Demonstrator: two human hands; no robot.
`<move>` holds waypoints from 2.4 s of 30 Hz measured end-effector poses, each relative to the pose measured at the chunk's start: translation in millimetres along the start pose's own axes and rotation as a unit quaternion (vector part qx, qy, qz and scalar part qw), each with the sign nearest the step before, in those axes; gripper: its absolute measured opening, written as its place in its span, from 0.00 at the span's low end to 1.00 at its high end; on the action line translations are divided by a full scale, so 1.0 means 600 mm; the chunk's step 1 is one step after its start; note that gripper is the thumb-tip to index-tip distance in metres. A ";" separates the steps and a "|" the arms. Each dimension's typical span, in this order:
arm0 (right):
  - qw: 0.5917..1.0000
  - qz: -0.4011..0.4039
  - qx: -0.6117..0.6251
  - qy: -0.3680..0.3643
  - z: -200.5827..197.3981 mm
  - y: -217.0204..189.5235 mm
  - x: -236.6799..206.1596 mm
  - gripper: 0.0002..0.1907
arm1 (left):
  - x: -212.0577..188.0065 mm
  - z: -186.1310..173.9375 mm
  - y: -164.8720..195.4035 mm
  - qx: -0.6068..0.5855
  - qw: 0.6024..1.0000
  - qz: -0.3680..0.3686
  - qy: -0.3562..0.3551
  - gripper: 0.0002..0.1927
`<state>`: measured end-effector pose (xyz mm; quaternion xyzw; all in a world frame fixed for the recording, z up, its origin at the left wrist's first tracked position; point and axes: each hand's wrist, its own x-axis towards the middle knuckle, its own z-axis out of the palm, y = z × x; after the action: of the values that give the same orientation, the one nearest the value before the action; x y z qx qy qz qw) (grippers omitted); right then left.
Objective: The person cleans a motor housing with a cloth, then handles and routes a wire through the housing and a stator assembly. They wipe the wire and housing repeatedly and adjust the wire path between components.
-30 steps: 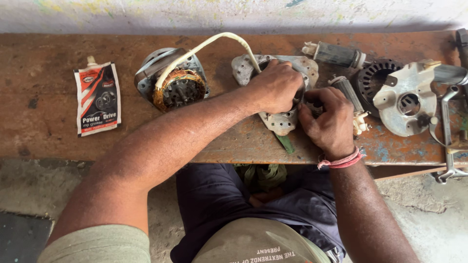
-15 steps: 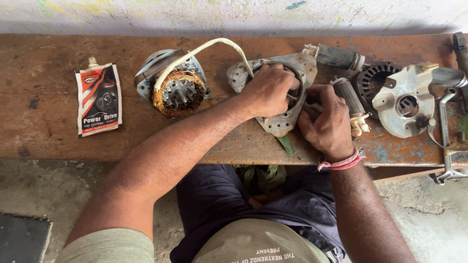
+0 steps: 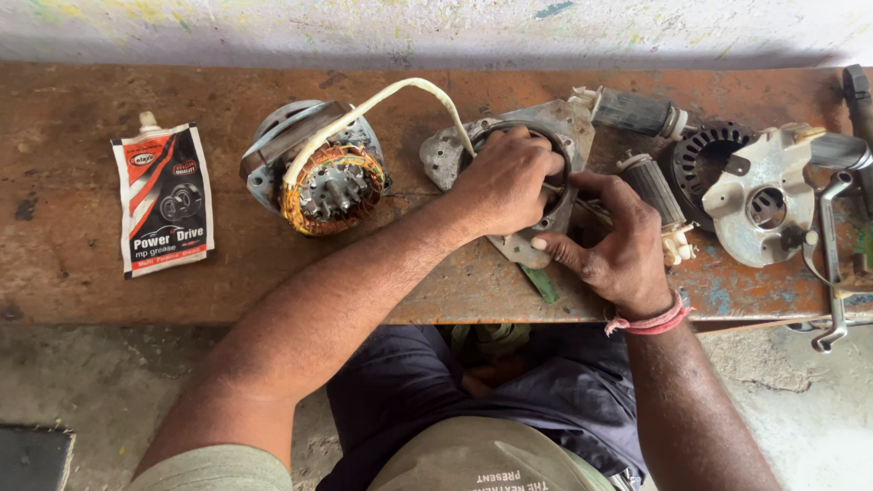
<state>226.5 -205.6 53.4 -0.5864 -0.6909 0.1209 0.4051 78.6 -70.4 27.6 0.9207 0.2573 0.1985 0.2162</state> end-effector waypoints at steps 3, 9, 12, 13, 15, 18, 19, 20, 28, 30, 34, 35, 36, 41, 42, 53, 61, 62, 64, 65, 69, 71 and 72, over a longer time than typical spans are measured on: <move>1.000 0.004 -0.012 -0.003 -0.003 0.000 -0.001 0.41 | -0.001 -0.002 -0.001 -0.022 0.999 0.025 -0.008 0.19; 1.000 0.006 -0.014 -0.006 -0.004 -0.005 -0.003 0.40 | -0.002 -0.005 0.007 -0.020 1.000 0.006 -0.011 0.17; 1.000 0.005 -0.023 -0.008 -0.004 -0.006 -0.002 0.41 | -0.002 -0.006 0.013 0.012 0.999 -0.001 -0.031 0.17; 1.000 0.012 -0.024 -0.009 -0.003 -0.006 -0.002 0.42 | -0.002 -0.007 0.015 0.021 1.000 0.009 -0.020 0.17; 0.999 0.023 -0.020 -0.013 -0.004 -0.007 -0.003 0.42 | -0.004 -0.007 0.018 0.037 0.999 0.030 0.002 0.16; 0.999 0.029 0.004 -0.021 -0.004 -0.007 -0.004 0.43 | -0.004 -0.006 0.021 0.057 0.998 0.029 -0.012 0.14; 0.999 0.026 0.014 -0.023 -0.003 -0.007 -0.004 0.44 | -0.003 -0.006 0.020 0.066 0.997 0.029 -0.015 0.13; 0.999 0.025 0.024 -0.026 -0.004 -0.007 -0.005 0.44 | -0.002 -0.005 0.021 0.074 0.997 0.028 -0.020 0.12; 1.000 -0.015 -0.004 -0.015 0.001 -0.012 -0.005 0.49 | 0.003 0.002 0.013 0.081 0.996 0.031 -0.021 0.20; 1.000 -0.005 -0.004 -0.018 0.000 -0.012 -0.005 0.49 | 0.004 0.003 0.010 0.073 0.996 0.020 -0.037 0.21; 1.000 -0.001 0.018 -0.024 0.000 -0.010 -0.003 0.50 | 0.011 0.006 0.004 0.030 0.997 -0.016 -0.064 0.24; 0.999 -0.001 0.023 -0.023 0.000 -0.009 -0.003 0.50 | 0.012 0.008 0.003 0.026 0.998 -0.016 -0.062 0.24; 1.000 -0.004 0.022 -0.021 0.000 -0.008 -0.003 0.50 | 0.015 0.010 0.002 0.021 0.998 -0.013 -0.059 0.24; 1.000 -0.006 0.017 -0.013 0.002 -0.006 -0.003 0.49 | 0.011 0.012 -0.004 -0.041 0.997 -0.027 -0.051 0.21; 1.000 -0.005 0.014 -0.012 0.002 -0.005 -0.002 0.49 | 0.011 0.012 -0.005 -0.054 0.997 -0.030 -0.053 0.19; 1.000 -0.017 0.017 -0.009 0.004 -0.006 0.001 0.49 | 0.010 0.011 -0.003 -0.016 0.999 -0.022 -0.033 0.16; 1.000 -0.015 0.005 -0.010 0.006 -0.008 0.000 0.48 | 0.001 0.015 0.000 -0.133 0.988 -0.053 0.056 0.16; 1.000 -0.029 -0.006 -0.006 0.005 -0.008 0.000 0.48 | 0.002 0.016 -0.001 -0.135 0.988 -0.038 0.065 0.17; 0.999 -0.028 -0.024 -0.004 0.004 -0.007 -0.001 0.48 | 0.005 0.018 -0.003 -0.138 0.987 -0.010 0.078 0.18; 0.999 -0.030 -0.031 -0.003 0.004 -0.007 -0.001 0.49 | 0.007 0.018 -0.005 -0.137 0.987 0.003 0.083 0.18; 1.000 -0.015 -0.015 0.001 0.005 -0.003 0.002 0.50 | 0.014 0.015 -0.013 -0.204 0.977 -0.058 0.008 0.18; 1.000 -0.016 0.010 0.002 0.006 -0.002 0.003 0.50 | 0.012 0.011 -0.017 -0.232 0.972 -0.020 0.016 0.20; 1.000 -0.016 0.004 0.004 0.007 -0.002 0.003 0.50 | 0.010 0.007 -0.019 -0.243 0.970 -0.002 0.020 0.21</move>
<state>223.0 -202.9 52.3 -0.5739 -0.6986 0.1147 0.4116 80.8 -59.4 19.6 0.8356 0.2078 0.2733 0.4289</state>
